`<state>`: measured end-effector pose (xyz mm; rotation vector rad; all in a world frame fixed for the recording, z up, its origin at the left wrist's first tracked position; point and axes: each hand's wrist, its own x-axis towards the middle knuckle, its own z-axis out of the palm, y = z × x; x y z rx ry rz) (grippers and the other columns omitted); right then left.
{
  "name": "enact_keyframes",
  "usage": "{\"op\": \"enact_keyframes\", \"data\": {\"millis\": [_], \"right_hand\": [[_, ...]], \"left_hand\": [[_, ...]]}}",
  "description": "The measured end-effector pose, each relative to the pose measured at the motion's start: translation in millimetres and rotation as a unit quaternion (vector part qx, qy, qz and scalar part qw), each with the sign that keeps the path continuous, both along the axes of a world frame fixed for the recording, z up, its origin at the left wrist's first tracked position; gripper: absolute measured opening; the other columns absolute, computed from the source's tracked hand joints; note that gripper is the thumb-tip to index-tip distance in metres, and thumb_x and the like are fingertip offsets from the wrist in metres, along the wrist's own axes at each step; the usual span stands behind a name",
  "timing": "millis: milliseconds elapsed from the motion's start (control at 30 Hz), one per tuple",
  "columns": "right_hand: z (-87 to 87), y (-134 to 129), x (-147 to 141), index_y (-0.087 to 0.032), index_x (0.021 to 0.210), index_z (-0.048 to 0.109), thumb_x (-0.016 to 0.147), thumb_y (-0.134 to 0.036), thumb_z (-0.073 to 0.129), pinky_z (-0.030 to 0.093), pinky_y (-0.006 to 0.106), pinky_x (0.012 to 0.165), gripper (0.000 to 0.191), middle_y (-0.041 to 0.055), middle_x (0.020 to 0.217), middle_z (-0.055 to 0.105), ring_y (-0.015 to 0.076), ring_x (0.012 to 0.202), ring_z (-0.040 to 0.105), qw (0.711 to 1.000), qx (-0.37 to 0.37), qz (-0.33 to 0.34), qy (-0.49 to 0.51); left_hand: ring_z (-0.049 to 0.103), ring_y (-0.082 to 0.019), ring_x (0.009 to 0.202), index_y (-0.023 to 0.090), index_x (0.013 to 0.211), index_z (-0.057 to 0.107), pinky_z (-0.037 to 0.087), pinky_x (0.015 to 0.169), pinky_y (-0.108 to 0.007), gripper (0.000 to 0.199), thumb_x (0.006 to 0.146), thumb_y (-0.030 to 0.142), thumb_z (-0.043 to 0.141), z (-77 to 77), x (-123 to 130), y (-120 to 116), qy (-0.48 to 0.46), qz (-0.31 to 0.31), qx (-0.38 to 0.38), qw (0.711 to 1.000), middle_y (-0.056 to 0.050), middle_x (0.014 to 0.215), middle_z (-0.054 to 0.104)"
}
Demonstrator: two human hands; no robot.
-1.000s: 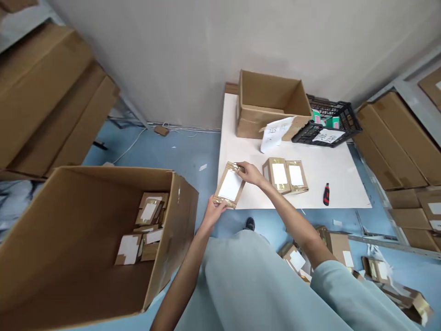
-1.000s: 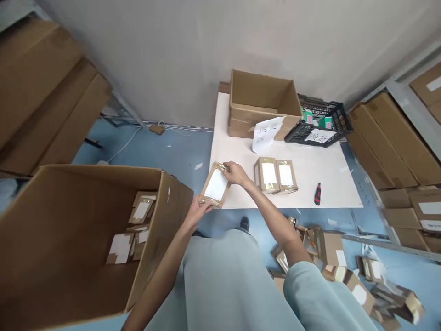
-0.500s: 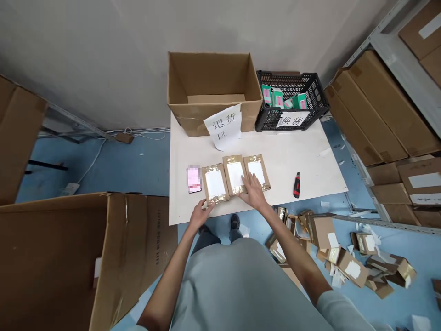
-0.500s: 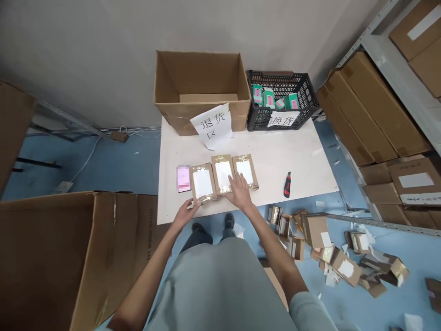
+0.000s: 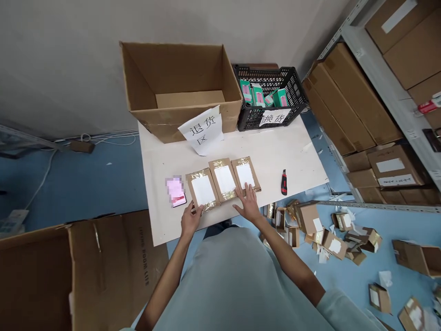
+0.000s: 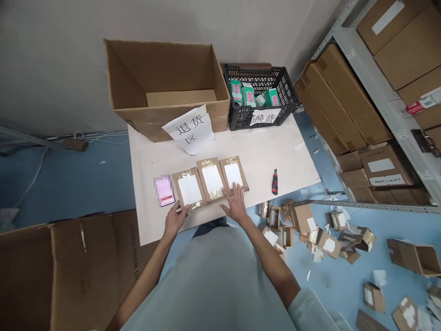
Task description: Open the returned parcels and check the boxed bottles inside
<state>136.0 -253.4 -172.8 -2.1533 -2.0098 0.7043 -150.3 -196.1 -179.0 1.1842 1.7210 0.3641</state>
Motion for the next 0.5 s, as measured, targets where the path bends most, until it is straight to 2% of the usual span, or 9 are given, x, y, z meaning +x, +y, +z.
{"op": "enact_keyframes", "data": {"millis": [133,267,400,500], "right_hand": [[0.5,15,19,-0.030,0.177,0.039,0.105,-0.046,0.069,0.021,0.066,0.139,0.080,0.0118,0.190,0.014,0.0443,0.176,0.003,1.000,-0.008,-0.017,-0.020],[-7.4,29,40,-0.031,0.176,0.041,0.106,-0.045,0.070,0.023,0.068,0.138,0.078,0.0120,0.190,0.012,0.0455,0.175,0.005,0.999,0.009,-0.026,-0.026],[-18.4,39,59,-0.034,0.176,0.042,0.108,-0.042,0.067,0.023,0.068,0.138,0.073,0.0093,0.191,0.009,0.0443,0.176,0.008,0.999,0.044,-0.024,-0.021],[-25.3,48,74,-0.034,0.176,0.042,0.109,-0.042,0.065,0.022,0.068,0.138,0.071,0.0082,0.191,0.007,0.0443,0.176,0.007,0.998,0.063,-0.021,-0.015]], "left_hand": [[0.079,-0.033,0.117,0.019,0.152,0.064,0.062,0.101,-0.041,0.071,0.095,0.060,0.074,-3.3,14,24,0.002,-0.004,0.001,1.000,-0.018,0.142,0.074],[0.079,-0.032,0.116,0.019,0.159,0.060,0.059,0.106,-0.043,0.076,0.095,0.057,0.075,-13.3,27,47,-0.014,-0.030,-0.001,0.999,-0.018,0.147,0.072],[0.078,-0.030,0.116,0.020,0.165,0.054,0.059,0.105,-0.042,0.087,0.091,0.060,0.078,-24.1,36,63,-0.055,-0.032,-0.019,0.998,-0.018,0.147,0.072],[0.079,-0.029,0.111,0.021,0.164,0.056,0.060,0.103,-0.042,0.088,0.090,0.062,0.078,-27.4,50,74,-0.067,-0.031,-0.017,0.997,-0.017,0.143,0.073]]}}
